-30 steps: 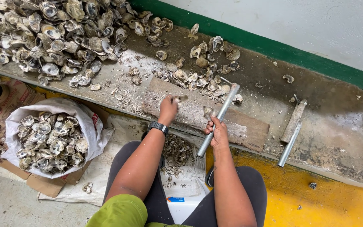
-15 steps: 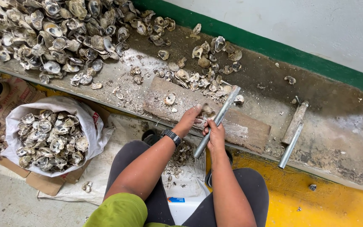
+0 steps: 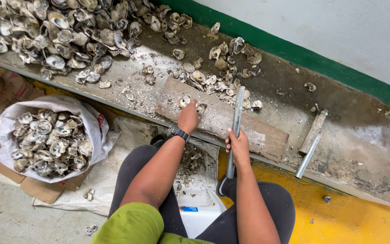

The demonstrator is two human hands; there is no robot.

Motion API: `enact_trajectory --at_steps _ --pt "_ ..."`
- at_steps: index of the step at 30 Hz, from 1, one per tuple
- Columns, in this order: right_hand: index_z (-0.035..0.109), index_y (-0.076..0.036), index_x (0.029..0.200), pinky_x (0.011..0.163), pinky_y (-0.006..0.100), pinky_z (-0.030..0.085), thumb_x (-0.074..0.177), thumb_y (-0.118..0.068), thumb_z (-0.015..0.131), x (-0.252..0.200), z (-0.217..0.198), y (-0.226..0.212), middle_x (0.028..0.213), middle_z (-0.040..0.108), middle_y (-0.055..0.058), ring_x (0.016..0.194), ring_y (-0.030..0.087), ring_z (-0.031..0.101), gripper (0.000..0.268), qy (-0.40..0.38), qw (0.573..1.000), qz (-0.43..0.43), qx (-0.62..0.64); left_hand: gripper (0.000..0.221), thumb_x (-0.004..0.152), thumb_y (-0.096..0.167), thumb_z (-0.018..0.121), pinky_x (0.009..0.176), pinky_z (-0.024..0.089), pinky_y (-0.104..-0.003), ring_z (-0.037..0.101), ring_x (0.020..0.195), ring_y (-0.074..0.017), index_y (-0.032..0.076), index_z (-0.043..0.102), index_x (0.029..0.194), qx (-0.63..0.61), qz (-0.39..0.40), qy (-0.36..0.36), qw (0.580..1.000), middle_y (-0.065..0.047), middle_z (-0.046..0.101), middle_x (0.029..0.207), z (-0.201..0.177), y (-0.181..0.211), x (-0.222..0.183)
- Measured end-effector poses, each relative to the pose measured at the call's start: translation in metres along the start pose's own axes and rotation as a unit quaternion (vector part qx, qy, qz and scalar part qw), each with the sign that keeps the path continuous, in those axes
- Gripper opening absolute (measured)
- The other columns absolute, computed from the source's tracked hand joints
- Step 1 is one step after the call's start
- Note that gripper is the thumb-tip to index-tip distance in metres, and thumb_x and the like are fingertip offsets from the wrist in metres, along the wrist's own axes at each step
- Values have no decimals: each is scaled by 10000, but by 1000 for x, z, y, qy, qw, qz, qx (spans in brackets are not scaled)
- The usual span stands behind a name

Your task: Cleaning and shucking oyster shells using a metal tool on a wooden block.

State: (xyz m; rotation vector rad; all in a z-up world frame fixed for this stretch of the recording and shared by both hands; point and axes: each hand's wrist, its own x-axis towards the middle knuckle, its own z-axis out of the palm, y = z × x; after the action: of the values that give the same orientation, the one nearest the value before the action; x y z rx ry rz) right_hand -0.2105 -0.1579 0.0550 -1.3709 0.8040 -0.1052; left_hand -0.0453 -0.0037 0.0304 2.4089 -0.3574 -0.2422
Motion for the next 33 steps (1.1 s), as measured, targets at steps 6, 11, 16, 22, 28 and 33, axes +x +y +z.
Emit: enact_trajectory --at_steps 6,11,16,22,28,33 --pt "516 -133 1186 407 244 443 1000 -343 572 -48 5 -26 636 573 6 471 86 504 287 -5 980 -4 -200 98 833 -25 684 797 542 -505 685 880 -426 33 727 900 -64 -13 110 992 -223 716 934 47 -41 17" --pt "566 -68 1180 452 282 486 1039 -407 526 -66 21 -12 649 610 24 509 130 579 370 -4 960 -52 -276 74 796 27 715 803 553 -481 692 864 -417 14 715 869 -152 -70 112 979 -219 719 904 43 -34 13" --pt "590 -66 1217 517 363 455 1044 -450 515 -54 25 9 617 622 116 526 205 608 428 16 920 -129 -369 149 820 46 739 818 555 -481 692 913 -430 -5 703 955 -88 -90 90 988 -245 712 949 40 -40 9" --pt "589 -66 1155 517 366 456 1021 -474 536 -32 19 35 615 616 96 529 193 602 432 26 915 -111 -387 209 826 143 790 833 559 -479 702 952 -404 18 710 972 -50 -128 61 989 -217 723 997 28 -25 6" --pt "545 -70 1168 460 299 424 1031 -463 526 -65 32 -11 648 543 17 524 126 517 417 45 961 -178 -205 219 816 194 806 866 540 -480 675 1007 -382 48 722 957 -30 -143 86 986 -178 670 1099 25 -25 -1" --pt "559 -122 1094 468 373 452 1007 -546 426 -44 36 23 638 596 26 502 176 540 453 -24 888 11 -459 257 831 208 806 891 539 -470 669 1031 -376 39 708 997 -33 -160 48 985 -181 654 1132 25 -27 3"
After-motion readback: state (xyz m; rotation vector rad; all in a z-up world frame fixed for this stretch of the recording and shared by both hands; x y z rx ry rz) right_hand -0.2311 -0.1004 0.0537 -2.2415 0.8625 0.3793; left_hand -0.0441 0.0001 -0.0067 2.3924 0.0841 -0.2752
